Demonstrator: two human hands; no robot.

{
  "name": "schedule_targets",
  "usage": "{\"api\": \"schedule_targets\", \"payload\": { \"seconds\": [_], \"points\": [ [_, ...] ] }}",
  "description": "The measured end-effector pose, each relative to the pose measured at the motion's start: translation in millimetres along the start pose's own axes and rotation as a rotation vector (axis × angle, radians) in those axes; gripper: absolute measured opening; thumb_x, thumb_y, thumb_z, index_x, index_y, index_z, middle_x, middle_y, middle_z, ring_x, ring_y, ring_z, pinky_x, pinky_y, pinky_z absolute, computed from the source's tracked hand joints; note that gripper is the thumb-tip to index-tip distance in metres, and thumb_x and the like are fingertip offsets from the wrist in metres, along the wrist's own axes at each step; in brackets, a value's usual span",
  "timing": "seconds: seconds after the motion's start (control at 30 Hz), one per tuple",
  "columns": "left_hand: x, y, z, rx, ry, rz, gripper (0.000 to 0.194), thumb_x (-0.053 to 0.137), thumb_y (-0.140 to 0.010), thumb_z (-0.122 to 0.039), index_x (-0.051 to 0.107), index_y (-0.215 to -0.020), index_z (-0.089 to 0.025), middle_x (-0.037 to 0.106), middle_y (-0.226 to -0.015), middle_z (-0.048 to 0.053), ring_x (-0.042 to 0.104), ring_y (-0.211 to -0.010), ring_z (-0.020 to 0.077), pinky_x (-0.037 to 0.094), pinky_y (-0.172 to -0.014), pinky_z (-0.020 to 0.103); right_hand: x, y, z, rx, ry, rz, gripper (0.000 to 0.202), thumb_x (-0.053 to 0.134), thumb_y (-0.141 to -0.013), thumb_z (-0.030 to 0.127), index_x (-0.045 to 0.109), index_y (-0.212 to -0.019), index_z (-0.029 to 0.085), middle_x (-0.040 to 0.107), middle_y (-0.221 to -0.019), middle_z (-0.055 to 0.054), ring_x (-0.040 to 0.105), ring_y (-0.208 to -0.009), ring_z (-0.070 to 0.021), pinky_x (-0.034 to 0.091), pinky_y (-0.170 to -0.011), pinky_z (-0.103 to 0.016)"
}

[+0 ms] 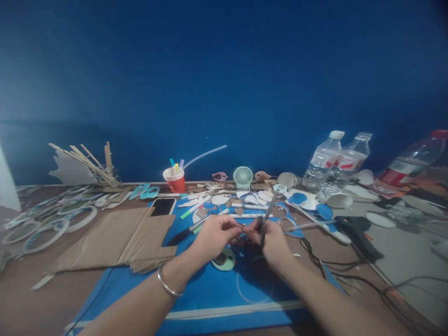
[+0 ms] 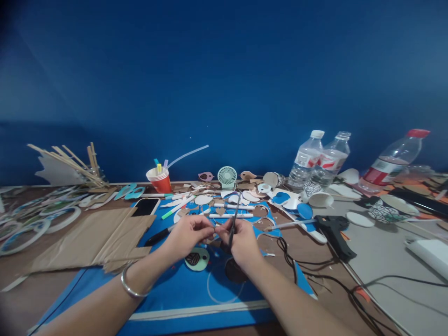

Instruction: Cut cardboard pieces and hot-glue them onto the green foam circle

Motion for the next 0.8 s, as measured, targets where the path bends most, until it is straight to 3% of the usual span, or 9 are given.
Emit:
{"api": "schedule_targets", "payload": {
  "seconds": [0.23,0.4,0.5,0.63,0.8],
  "points": [
    [-12.1,-0.3,-10.1,0.071,-0.11,-0.138,0.014,0.058,-0.07,-0.026,0.061,-0.062,-0.015,0.057,-0.054,-0.001,0.049,-0.051,0.011,0.036,-0.048,0.02,2.0,-0.5,-4.9,0.004,-0.049,0.005,0.022,0.067,-0.063,0.034,0.055,-0.063,0.015,0.047,-0.049,0.005,0.04,-0.045,-0.0086,0.032,-0.043,-0.021],
    [-7.0,-2.6,-4.8,0.018,0.266,-0.132,0.013,0.06,-0.071,-0.026,0.058,-0.078,-0.015,0.054,-0.063,-0.002,0.048,-0.052,0.0083,0.038,-0.049,0.019,4.2,-0.8,-6.1,0.006,-0.109,0.028,0.028,0.069,-0.062,0.04,0.055,-0.063,0.015,0.051,-0.05,0.003,0.046,-0.046,-0.0106,0.036,-0.046,-0.023],
    [-5.1,-3.2,1.0,-0.043,0.405,-0.145,0.015,0.06,-0.072,-0.027,0.056,-0.08,-0.015,0.056,-0.069,0.0,0.051,-0.056,0.0084,0.041,-0.054,0.02,10.9,3.5,-3.1,0.012,-0.165,0.102,0.033,0.068,-0.062,0.045,0.056,-0.068,0.014,0.058,-0.056,0.0,0.053,-0.053,-0.0139,0.042,-0.052,-0.025],
    [-12.0,-4.5,0.0,-0.042,0.486,-0.215,0.014,0.056,-0.074,-0.029,0.051,-0.079,-0.016,0.057,-0.073,0.0,0.057,-0.063,0.0118,0.046,-0.056,0.023,17.2,11.4,5.0,-0.095,-0.117,0.219,0.036,0.061,-0.07,0.048,0.057,-0.08,0.014,0.062,-0.07,-0.004,0.057,-0.066,-0.0171,0.044,-0.058,-0.026],
    [-22.0,-6.5,-1.3,-0.051,0.472,-0.296,0.014,0.057,-0.074,-0.026,0.051,-0.081,-0.016,0.057,-0.067,-0.001,0.058,-0.057,0.0113,0.047,-0.054,0.023,24.2,14.6,4.6,-0.075,-0.076,0.364,0.038,0.055,-0.073,0.053,0.052,-0.074,0.015,0.055,-0.066,-0.001,0.054,-0.057,-0.0144,0.044,-0.051,-0.026]
  ]
}}
Point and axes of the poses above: each hand's wrist, its own y-axis away from the middle knuckle, its own x-axis out of the palm, z = x × y, the point moved 6 cm from there along -y, towards the middle knuckle
